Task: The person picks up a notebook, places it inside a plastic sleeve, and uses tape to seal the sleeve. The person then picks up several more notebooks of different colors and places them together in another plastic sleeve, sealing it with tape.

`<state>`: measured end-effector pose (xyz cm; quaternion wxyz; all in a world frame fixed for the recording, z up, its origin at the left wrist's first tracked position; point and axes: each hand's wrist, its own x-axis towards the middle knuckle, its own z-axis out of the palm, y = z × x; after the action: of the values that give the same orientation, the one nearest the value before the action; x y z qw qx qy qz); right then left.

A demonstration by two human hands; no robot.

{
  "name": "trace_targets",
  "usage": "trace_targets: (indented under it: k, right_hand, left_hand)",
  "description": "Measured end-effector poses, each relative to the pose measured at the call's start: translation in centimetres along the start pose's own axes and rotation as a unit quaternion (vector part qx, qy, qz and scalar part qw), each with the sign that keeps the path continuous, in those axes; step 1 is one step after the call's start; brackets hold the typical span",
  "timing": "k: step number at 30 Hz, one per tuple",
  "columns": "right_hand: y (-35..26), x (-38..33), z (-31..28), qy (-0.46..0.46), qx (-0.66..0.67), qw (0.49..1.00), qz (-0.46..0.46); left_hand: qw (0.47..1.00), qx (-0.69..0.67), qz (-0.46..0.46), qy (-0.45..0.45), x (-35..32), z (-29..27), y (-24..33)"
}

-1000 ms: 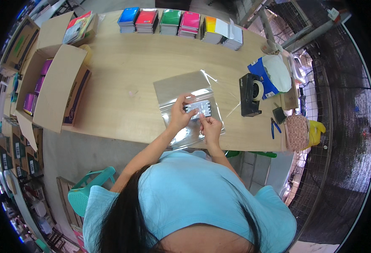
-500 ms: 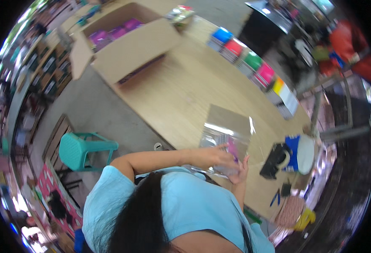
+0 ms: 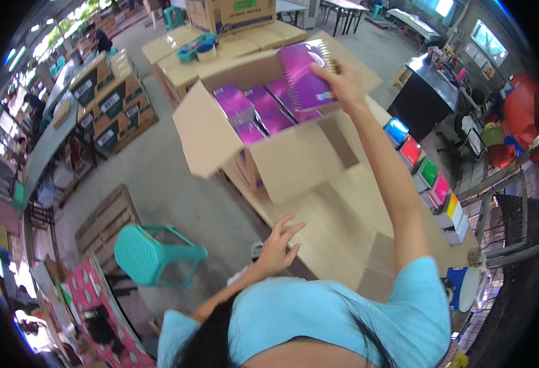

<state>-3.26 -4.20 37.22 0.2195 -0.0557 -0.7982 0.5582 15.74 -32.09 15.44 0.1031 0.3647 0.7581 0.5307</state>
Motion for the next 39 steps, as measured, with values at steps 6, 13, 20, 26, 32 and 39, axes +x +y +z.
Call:
trace_targets:
  k: [6, 13, 20, 26, 32, 39]
  right_hand:
    - [13.9, 14.5, 15.0, -0.237, -0.378, 0.885, 0.136]
    - [12.0, 11.1, 8.8, -0.168, -0.318, 0.933, -0.004]
    - [8.4, -18.6, -0.6, 0.304, -0.240, 0.904, -0.181]
    - [20.8, -52.9, -16.3, 0.412, -0.525, 0.665, 0.336]
    - [22.3, -65.4, -20.3, 0.348, -0.403, 0.604, 0.593]
    - [20.6, -67.1, -20.3, 0.241, -0.341, 0.699, 0.581]
  left_hand:
    - [0.997, 0.035, -0.045, 0.047, -0.3, -7.3, -7.7]
    - [0.979, -0.020, -0.011, -0.202, 6.4, -4.8, -8.3]
    - [0.917, -0.040, 0.054, -0.394, 9.2, 4.3, -5.6]
    - [0.875, -0.031, 0.147, -0.460, 4.5, 21.2, -0.9]
    - [0.808, 0.248, 0.272, -0.459, 3.4, 33.1, 0.7]
    - [0.761, 0.271, 0.274, -0.522, 6.7, 32.9, 0.6]
